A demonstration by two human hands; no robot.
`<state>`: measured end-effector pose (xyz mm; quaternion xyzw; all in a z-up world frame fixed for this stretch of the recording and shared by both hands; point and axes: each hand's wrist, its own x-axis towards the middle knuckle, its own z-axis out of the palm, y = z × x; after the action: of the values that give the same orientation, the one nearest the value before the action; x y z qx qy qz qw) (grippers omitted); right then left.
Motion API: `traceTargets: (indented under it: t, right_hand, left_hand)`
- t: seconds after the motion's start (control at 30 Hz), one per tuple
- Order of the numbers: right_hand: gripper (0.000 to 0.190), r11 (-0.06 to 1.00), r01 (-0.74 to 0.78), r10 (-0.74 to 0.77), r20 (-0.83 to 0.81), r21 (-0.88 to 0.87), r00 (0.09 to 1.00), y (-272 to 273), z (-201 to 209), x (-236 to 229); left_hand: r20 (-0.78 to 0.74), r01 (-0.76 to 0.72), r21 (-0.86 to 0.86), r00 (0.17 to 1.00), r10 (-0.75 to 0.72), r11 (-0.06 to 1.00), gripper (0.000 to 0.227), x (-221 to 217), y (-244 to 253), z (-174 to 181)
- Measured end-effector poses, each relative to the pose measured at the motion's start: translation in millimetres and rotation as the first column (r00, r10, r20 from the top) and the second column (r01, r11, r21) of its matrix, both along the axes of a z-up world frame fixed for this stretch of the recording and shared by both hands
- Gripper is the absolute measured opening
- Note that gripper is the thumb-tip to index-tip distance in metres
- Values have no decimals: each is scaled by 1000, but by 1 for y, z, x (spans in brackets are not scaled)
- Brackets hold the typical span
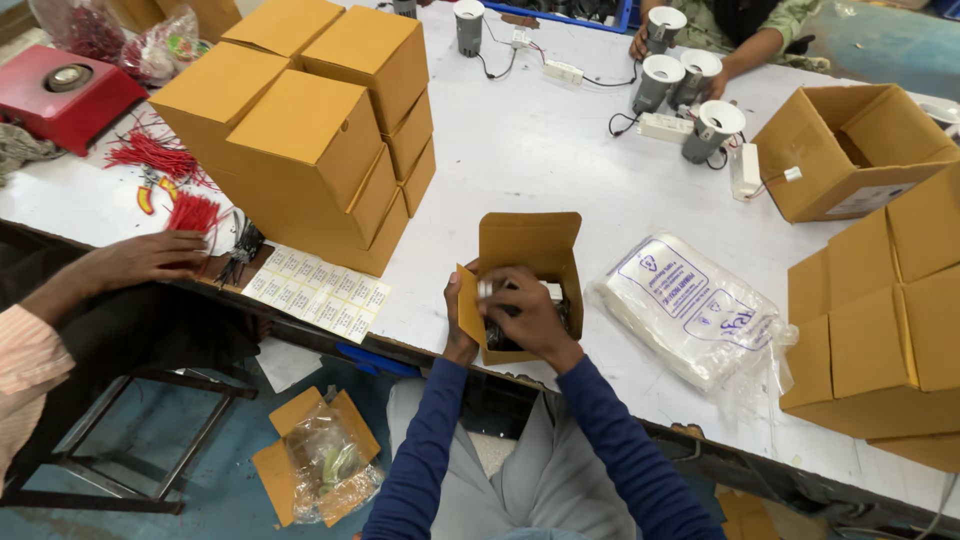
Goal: The person sits on the floor and applies adhesive labels to small cardboard boxes. They peel labels from a sheet, place them on the boxes, and stack the labeled boxes on the table.
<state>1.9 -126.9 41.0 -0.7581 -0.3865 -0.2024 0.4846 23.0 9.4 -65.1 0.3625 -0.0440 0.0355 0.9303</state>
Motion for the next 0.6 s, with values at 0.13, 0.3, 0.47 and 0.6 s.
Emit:
traceTargets:
  t: [0.13,0.3,0.47,0.6]
  right_hand:
    - [18,999,-40,43,-253,17,966,-2,-5,-2]
    - [22,984,175,-167,-148,42,975,0,-18,-3]
    - [24,970,190,-202,-71,-148,977,-11,-20,6]
    - [45,936,180,-109,236,-302,965,-27,-7,0]
  left_hand:
    - [45,21,-90,999,-17,996,70,6,-1,-5]
    - [1,29,-42,1000,-29,999,73,1,-1,-6]
    - [26,-132,483,990,137,865,63,-9,-15,9]
    - [107,-210,579,977,182,788,61,-3,-23,20]
